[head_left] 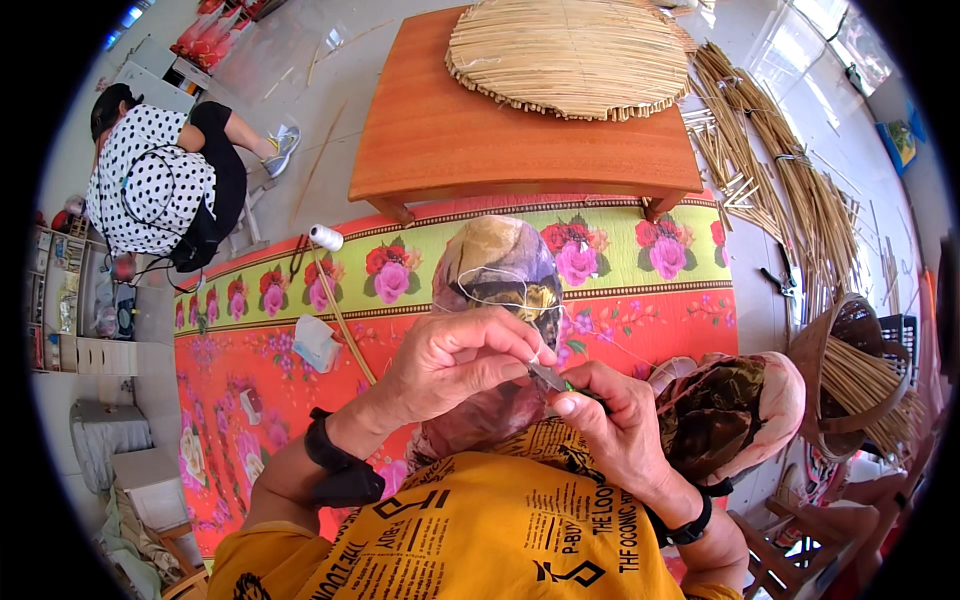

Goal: The person threads a white string through individual thin bamboo sticks to assemble a large circular mat and uses scissors to cut the string.

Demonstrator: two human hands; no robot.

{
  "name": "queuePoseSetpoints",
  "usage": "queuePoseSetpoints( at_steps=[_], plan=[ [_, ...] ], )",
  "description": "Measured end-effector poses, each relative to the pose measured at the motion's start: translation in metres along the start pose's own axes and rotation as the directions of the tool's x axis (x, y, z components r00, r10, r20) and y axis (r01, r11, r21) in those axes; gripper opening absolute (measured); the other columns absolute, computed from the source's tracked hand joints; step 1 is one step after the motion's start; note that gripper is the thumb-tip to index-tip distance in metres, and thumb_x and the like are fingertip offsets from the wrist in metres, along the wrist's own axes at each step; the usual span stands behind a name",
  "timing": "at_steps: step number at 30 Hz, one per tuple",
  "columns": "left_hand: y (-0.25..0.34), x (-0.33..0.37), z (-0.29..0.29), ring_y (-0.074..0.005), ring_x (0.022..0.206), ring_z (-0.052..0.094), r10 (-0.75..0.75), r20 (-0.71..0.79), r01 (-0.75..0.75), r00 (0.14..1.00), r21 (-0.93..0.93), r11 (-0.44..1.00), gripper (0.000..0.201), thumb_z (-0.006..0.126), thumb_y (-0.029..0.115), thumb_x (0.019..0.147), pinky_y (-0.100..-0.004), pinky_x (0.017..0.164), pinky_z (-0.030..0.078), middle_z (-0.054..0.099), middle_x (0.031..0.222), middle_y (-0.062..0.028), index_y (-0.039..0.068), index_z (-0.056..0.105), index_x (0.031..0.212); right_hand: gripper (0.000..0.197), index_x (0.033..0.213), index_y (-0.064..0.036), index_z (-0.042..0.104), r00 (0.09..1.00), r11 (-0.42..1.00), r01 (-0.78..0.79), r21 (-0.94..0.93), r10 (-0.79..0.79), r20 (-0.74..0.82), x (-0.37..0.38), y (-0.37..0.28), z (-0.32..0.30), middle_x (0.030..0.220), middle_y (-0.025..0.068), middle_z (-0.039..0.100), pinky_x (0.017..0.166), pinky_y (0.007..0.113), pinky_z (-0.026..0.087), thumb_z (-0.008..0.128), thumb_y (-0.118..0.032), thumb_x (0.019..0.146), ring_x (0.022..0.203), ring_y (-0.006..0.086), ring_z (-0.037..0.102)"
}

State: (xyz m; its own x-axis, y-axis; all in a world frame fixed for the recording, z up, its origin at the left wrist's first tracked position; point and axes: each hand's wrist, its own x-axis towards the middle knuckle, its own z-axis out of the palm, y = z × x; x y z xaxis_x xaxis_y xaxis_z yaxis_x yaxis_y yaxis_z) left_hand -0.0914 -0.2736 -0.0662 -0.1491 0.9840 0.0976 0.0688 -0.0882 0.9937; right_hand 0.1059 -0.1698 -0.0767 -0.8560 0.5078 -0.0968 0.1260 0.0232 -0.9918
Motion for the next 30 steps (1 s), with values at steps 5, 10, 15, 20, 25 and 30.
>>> queuePoseSetpoints(
  at_steps=[5, 10, 15, 20, 25, 30],
  plan=[
    [-0.001, -0.003, 0.0, -0.0217, 0.094, 0.066, -0.047, -0.007, 0.047, 0.999, -0.006, 0.999, 0.009, 0.062, 0.008, 0.091, -0.0324, 0.083, 0.053, 0.065, 0.098, -0.0129, 0.0, 0.062, 0.09, 0.028, 0.098, 0.0012, 0.065, 0.995, 0.968, -0.097, 0.23, 0.089, 0.047, -0.001, -0.003, 0.001, 0.079, 0.0038, 0.066, 0.068, 0.026, 0.048, 0.064, -0.026, 0.092, 0.073, 0.0086, 0.059],
    [-0.003, -0.002, -0.002, -0.022, 0.095, 0.066, 0.007, 0.03, -0.008, 1.0, 0.041, 0.999, 0.01, 0.063, 0.01, 0.091, -0.0327, 0.083, 0.053, 0.066, 0.098, -0.0131, 0.0, 0.063, 0.089, 0.025, 0.097, 0.0016, 0.064, 0.996, 0.964, -0.076, 0.255, 0.064, 0.055, -0.001, -0.001, 0.002, 0.082, 0.0036, 0.067, 0.073, 0.026, 0.048, 0.063, -0.023, 0.093, 0.078, 0.008, 0.06],
    [0.0, -0.002, 0.0, -0.0197, 0.093, 0.066, 0.026, 0.042, -0.029, 0.999, 0.065, 0.997, 0.007, 0.064, 0.008, 0.089, -0.0311, 0.081, 0.052, 0.067, 0.097, -0.0112, 0.001, 0.063, 0.089, 0.025, 0.095, 0.0017, 0.064, 0.995, 0.948, -0.079, 0.308, 0.055, 0.084, -0.002, -0.003, 0.002, 0.081, 0.0038, 0.066, 0.074, 0.026, 0.049, 0.062, -0.023, 0.094, 0.079, 0.009, 0.061],
    [0.002, -0.001, 0.0, -0.0158, 0.089, 0.065, 0.098, 0.067, -0.105, 0.993, 0.101, 0.989, 0.002, 0.063, -0.001, 0.087, -0.0274, 0.077, 0.052, 0.068, 0.095, -0.0093, 0.0, 0.064, 0.088, 0.027, 0.094, 0.0016, 0.063, 0.985, 0.851, -0.163, 0.5, 0.108, 0.138, -0.005, 0.0, 0.002, 0.084, 0.0053, 0.067, 0.071, 0.025, 0.049, 0.059, -0.025, 0.095, 0.077, 0.0102, 0.062],
    [0.003, -0.01, -0.015, -0.0181, 0.082, 0.068, -0.083, -0.102, 0.059, 0.991, -0.212, 0.975, 0.011, 0.055, 0.004, 0.093, -0.0285, 0.069, 0.055, 0.068, 0.092, -0.012, 0.0, 0.063, 0.086, 0.041, 0.094, -0.0007, 0.06, 0.99, 0.761, -0.14, 0.634, 0.088, 0.113, -0.027, -0.002, -0.014, 0.07, 0.0018, 0.055, 0.052, 0.021, 0.037, 0.055, -0.042, 0.094, 0.054, 0.0081, 0.046],
    [-0.009, -0.045, -0.098, -0.0125, 0.058, 0.064, -0.467, -0.447, 0.528, 0.763, 0.013, 0.849, 0.035, 0.049, 0.032, 0.099, -0.0221, 0.045, 0.049, 0.063, 0.101, -0.0104, 0.003, 0.056, 0.118, 0.034, 0.104, 0.001, 0.053, 0.914, 0.646, 0.404, 0.647, -0.268, -0.303, -0.085, -0.012, -0.071, 0.076, 0.0067, 0.055, 0.048, 0.024, 0.04, 0.048, -0.032, 0.099, 0.05, 0.0109, 0.044]
  ],
)
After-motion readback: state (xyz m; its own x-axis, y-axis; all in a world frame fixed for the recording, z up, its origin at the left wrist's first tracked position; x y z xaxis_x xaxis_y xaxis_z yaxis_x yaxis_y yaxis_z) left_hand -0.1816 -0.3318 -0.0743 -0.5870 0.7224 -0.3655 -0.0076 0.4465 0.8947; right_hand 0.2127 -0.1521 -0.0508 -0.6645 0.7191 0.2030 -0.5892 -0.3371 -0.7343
